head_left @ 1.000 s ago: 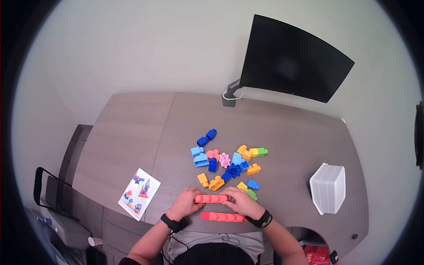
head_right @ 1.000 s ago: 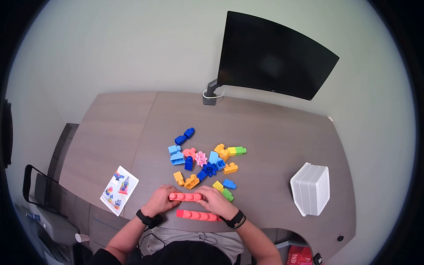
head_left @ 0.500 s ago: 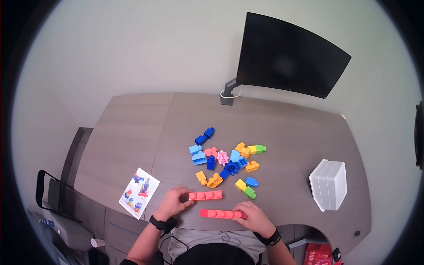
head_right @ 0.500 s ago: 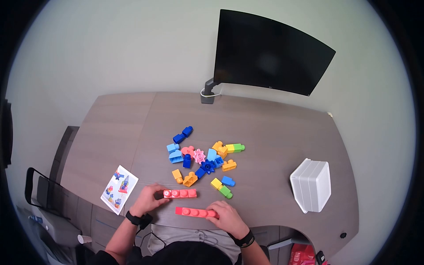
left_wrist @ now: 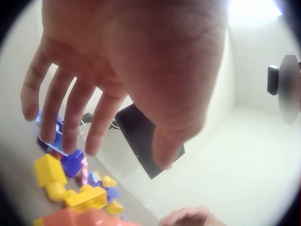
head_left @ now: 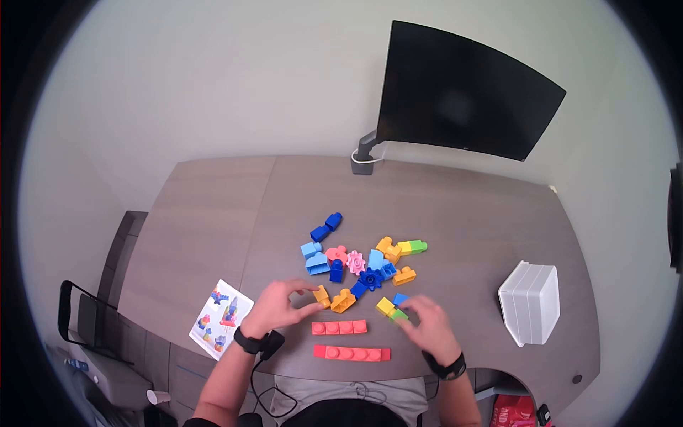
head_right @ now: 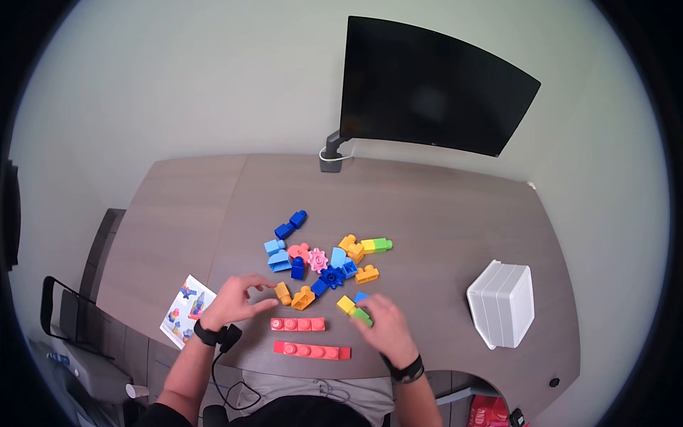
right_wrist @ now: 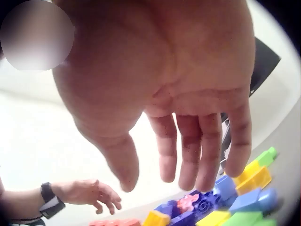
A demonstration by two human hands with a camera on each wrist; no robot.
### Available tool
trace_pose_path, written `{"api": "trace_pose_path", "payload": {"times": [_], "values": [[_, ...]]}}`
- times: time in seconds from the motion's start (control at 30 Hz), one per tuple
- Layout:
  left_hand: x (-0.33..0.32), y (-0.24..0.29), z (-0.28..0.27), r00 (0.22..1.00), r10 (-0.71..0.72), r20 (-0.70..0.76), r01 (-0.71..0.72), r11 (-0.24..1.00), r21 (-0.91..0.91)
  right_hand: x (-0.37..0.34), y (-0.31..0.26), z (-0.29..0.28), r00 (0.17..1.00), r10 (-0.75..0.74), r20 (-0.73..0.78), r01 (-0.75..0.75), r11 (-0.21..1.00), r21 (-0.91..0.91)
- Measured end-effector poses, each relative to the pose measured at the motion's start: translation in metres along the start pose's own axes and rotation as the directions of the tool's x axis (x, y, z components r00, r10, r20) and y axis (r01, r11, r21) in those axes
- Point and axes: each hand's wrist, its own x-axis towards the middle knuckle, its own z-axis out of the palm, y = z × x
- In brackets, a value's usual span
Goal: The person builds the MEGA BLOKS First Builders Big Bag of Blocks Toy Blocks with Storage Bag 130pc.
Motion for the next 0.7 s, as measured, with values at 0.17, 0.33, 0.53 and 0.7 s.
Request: {"api": "trace_pose_path", "payload": {"times": [0.17,0.33,0.53,0.7], "values": [[0.046,-0.01,0.047,0.994,0.062,0.089,-0.073,0.99,0.123,0.052,0.055,0.013,0.98,0.099,-0.17,-0.136,0.966,-0.218],[0.067,0.005,0.066,0.981,-0.009,0.195,-0.046,0.96,0.277,0.084,0.056,0.039,0.954,0.289,-0.084,-0.292,0.819,-0.494],[0.072,-0.009,0.076,0.972,-0.011,0.236,-0.079,0.926,0.369,0.089,0.071,0.056,0.926,0.361,-0.112,-0.363,0.769,-0.527],[0.055,-0.004,0.05,0.984,0.031,0.173,-0.075,0.965,0.253,0.074,0.069,0.04,0.948,0.283,-0.148,-0.306,0.936,-0.173]]}}
